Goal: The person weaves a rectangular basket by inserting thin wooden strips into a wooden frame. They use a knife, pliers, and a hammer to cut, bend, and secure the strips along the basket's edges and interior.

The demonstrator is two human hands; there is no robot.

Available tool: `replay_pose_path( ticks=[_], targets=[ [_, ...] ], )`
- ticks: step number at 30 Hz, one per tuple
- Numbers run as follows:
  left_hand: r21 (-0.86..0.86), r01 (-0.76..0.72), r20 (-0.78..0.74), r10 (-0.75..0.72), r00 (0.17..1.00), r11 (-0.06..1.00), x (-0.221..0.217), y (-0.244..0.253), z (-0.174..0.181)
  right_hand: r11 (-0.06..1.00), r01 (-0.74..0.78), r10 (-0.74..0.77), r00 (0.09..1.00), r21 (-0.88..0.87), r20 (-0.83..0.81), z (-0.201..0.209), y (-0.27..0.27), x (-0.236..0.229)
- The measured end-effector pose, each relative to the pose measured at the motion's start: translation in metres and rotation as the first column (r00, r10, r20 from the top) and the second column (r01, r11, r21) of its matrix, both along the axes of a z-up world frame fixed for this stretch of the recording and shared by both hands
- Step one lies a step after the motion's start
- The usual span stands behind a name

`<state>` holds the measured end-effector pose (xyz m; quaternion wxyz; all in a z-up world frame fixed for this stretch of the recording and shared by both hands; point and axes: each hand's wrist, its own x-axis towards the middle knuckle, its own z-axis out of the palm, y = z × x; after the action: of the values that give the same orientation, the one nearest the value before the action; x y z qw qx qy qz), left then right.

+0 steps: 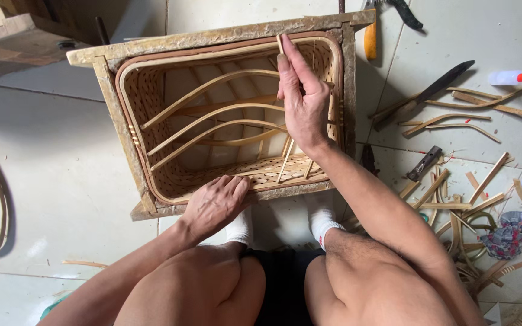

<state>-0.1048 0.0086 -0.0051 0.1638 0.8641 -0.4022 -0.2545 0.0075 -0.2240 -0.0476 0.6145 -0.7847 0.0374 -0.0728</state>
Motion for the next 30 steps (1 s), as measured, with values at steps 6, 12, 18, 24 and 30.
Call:
replay_pose_path(
  ticks=[6, 12, 18, 24, 30],
  targets=[
    [-0.101, -0.051, -0.052, 0.046, 0.998, 0.994, -0.006, 0.003, -0.006, 0.999, -0.037, 0.038, 0.999, 0.037, -0.024, -0.005, -0.003, -0.004],
    [-0.288, 0.045, 0.312, 0.05, 0.949, 0.957, 0.038, -0.004, 0.004, 0.988, -0.116, 0.093, 0.975, -0.103, -0.199, 0.002, 0.002, 0.003],
    [-0.081, -0.215, 0.652, 0.215, 0.727, 0.973, 0.222, -0.018, -0.021, 0.978, -0.188, 0.169, 0.967, -0.088, -0.189, 0.005, -0.001, 0.011],
    [0.121, -0.287, 0.364, 0.227, 0.904, 0.95, 0.232, -0.017, -0.061, 0.979, -0.172, 0.168, 0.985, -0.112, -0.048, -0.002, 0.0, 0.006],
    [0.177, -0.327, 0.377, 0.243, 0.894, 0.928, 0.235, -0.018, -0.068, 0.993, -0.119, 0.106, 0.947, -0.023, -0.302, -0.004, 0.015, 0.009]
  ],
)
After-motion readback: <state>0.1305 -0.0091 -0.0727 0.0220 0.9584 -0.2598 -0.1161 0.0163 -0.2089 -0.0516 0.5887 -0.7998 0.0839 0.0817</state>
